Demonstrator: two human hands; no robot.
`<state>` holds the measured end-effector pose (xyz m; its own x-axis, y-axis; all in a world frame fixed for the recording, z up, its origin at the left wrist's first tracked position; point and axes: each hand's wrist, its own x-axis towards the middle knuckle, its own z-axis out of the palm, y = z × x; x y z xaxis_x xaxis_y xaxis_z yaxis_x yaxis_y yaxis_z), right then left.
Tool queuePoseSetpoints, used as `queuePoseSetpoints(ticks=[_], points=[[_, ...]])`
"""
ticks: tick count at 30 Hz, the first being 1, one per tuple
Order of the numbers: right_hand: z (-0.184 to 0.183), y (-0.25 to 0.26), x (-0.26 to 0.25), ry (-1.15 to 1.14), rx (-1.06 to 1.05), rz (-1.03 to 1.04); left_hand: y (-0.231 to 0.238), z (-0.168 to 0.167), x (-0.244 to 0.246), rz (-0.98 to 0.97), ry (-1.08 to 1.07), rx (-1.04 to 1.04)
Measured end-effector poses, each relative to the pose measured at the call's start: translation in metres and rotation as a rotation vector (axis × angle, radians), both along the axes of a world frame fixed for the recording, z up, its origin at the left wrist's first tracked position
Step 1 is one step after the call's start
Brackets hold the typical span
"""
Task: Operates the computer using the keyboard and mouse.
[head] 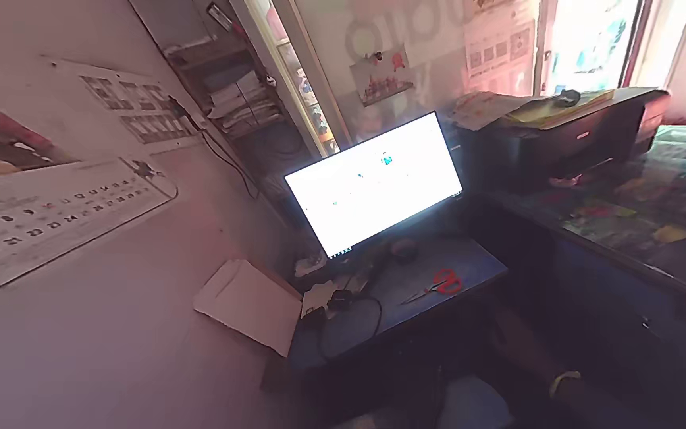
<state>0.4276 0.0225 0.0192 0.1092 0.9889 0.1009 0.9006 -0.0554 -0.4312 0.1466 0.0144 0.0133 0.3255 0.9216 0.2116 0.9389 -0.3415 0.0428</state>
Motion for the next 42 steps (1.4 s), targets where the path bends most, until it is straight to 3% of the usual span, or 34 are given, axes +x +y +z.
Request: queuePoseSetpoints(ticks=[5,10,25,32,38,40,42], points=[[-0.005,0.006,0.002,-0.003,-0.009,-0.005,0.009,0.01,0.033,-0.04,-0.097,-0.08],[-0.005,-0.001,-0.005,0.001,-0.009,0.02,0.013,-0.024,0.023,-0.096,-0.138,0.088],[0.003,0.0,-0.002,-0.086,-0.011,0.044,-0.014,-0.027,0.013,-0.052,-0.202,0.059],[-0.009,0.002,-0.001,-0.199,0.122,0.107,-0.017,-0.032,0.01,0.006,-0.216,-0.01],[-0.004,-0.001,-0.004,-0.278,0.18,0.245,-0.011,-0.034,0.01,-0.003,-0.24,0.058],[-0.001,-0.004,-0.005,-0.227,0.17,0.246,-0.004,-0.028,0.012,-0.002,-0.247,0.094],[-0.003,-0.002,-0.003,-0.143,0.134,0.177,0.005,-0.001,0.017,0.012,-0.22,-0.053]])
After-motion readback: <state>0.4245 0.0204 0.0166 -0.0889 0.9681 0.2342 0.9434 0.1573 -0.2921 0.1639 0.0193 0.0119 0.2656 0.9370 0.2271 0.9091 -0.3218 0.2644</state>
